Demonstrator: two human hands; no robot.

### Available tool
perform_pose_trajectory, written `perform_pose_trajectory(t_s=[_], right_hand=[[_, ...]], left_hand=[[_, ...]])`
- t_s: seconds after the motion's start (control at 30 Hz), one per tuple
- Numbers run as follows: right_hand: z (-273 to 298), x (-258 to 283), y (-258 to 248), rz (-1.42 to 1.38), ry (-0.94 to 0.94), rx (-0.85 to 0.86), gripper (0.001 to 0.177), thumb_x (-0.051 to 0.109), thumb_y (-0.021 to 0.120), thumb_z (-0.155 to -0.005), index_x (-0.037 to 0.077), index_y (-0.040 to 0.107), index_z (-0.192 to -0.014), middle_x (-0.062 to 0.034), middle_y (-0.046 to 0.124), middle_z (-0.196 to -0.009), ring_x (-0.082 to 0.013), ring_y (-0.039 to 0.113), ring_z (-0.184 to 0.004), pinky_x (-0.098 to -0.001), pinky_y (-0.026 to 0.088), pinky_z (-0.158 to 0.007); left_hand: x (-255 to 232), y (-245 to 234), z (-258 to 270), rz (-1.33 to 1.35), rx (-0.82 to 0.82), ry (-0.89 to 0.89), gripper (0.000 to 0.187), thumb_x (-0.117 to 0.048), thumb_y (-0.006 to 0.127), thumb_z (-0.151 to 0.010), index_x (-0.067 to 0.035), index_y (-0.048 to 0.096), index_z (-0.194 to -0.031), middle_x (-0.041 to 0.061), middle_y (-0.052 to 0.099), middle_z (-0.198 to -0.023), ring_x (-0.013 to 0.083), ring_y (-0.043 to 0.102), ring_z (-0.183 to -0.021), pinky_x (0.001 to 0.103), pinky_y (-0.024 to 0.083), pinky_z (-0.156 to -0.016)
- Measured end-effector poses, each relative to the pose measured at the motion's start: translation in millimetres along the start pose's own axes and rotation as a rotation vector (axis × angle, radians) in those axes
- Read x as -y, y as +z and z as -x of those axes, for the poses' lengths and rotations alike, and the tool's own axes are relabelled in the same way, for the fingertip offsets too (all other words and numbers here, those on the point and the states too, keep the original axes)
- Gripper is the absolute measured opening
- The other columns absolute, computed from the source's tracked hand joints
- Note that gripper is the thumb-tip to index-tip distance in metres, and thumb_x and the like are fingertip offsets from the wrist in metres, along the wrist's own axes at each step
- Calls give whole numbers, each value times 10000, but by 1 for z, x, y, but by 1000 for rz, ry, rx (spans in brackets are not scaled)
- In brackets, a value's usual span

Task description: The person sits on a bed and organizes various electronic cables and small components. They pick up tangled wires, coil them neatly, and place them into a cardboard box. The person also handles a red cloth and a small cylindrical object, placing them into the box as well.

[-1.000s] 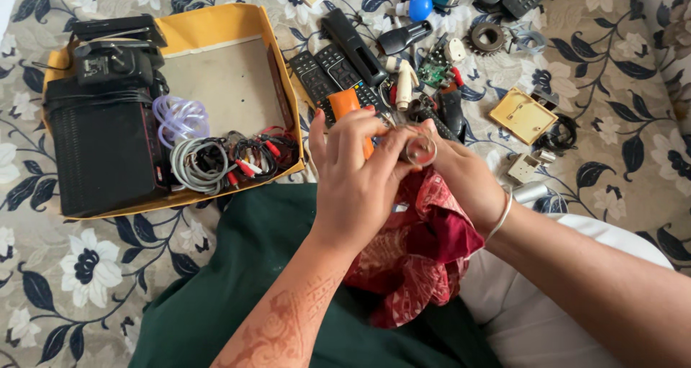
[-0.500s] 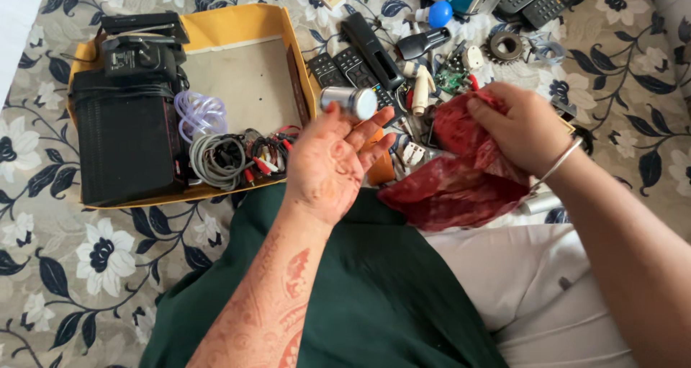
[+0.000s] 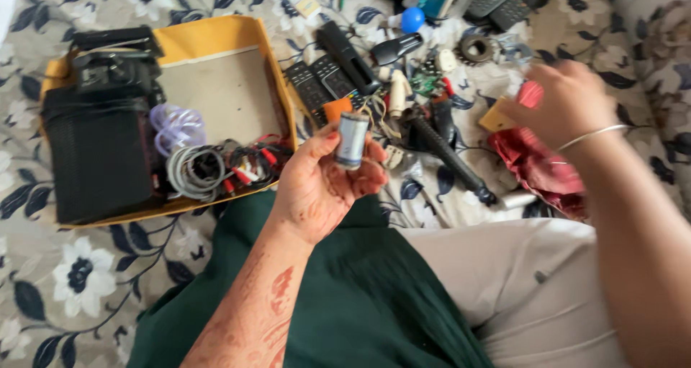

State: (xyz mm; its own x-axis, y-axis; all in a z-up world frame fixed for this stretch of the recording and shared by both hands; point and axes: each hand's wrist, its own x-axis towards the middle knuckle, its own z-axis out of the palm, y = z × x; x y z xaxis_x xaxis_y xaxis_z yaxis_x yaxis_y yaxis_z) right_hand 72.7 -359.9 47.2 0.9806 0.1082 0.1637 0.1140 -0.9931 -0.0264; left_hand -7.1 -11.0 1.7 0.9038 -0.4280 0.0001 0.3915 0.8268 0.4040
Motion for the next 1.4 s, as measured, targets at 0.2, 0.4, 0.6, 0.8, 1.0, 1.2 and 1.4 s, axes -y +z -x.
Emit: perform_pose_trajectory(t_s=[0.2, 0.4, 0.6, 0.8, 1.0, 1.2, 1.4], right_hand=[[33, 98, -13, -1032, -246, -16, 213, 71, 673, -1022, 18, 683, -1228, -74, 756, -1133, -156, 728, -1039, -295, 601, -911], [46, 123, -20, -701, -757, -372, 289, -57, 740, -938, 18, 664, -1206, -139, 693, -1101, -281, 713, -988, -354, 595, -852], [42, 122, -33, -619, -946, -428, 289, -36, 808, -869, -3, 698, -1134, -129, 682, -1054, -294, 692, -922, -388, 574, -801], [50, 117, -29, -811, -734, -311, 168, -31, 778, -933, -2, 694, -1075, -113, 685, -1079, -249, 707, -974, -319, 579, -847], [49, 115, -2, -1547, -106, 193, 176, -26, 701, -957, 4, 649, -1122, -37, 687, -983, -108, 668, -842, -257, 565, -767], [44, 103, 2, -1748, -105, 349, 167, -23, 663, -997, 6, 631, -1158, -61, 682, -908, -137, 675, -776, -294, 570, -721], [32, 88, 1, -2068, 20, 750, 158, 32, 667, -994, 1, 660, -1148, -125, 719, -939, -209, 719, -796, -321, 579, -748]], left_hand=[[8, 4, -2, -59, -191, -199, 415, -309, 444, -988, 2, 661, -1155, 146, 707, -1060, 310, 715, -921, 386, 573, -726], [18, 1, -2, -105, -77, -362, 456, -389, 436, -1023, 17, 644, -1017, 119, 666, -809, 267, 655, -650, 350, 508, -586], [16, 5, 1, -68, -163, -380, 440, -400, 455, -1033, -3, 641, -989, 86, 636, -731, 227, 624, -568, 329, 482, -518], [16, 7, 2, -131, -146, -387, 422, -400, 475, -1033, -3, 616, -1001, 75, 628, -741, 213, 627, -574, 332, 494, -543], [19, 14, 0, -382, -246, -373, 416, -378, 494, -1008, 15, 628, -986, 83, 648, -725, 228, 652, -566, 332, 498, -544], [18, 16, 0, -509, -171, -241, 331, -350, 479, -1024, -36, 576, -982, 83, 636, -749, 222, 658, -591, 337, 512, -549], [19, 16, -1, -589, -145, -233, 329, -350, 462, -1027, -49, 583, -969, 64, 634, -772, 207, 656, -590, 334, 524, -549]])
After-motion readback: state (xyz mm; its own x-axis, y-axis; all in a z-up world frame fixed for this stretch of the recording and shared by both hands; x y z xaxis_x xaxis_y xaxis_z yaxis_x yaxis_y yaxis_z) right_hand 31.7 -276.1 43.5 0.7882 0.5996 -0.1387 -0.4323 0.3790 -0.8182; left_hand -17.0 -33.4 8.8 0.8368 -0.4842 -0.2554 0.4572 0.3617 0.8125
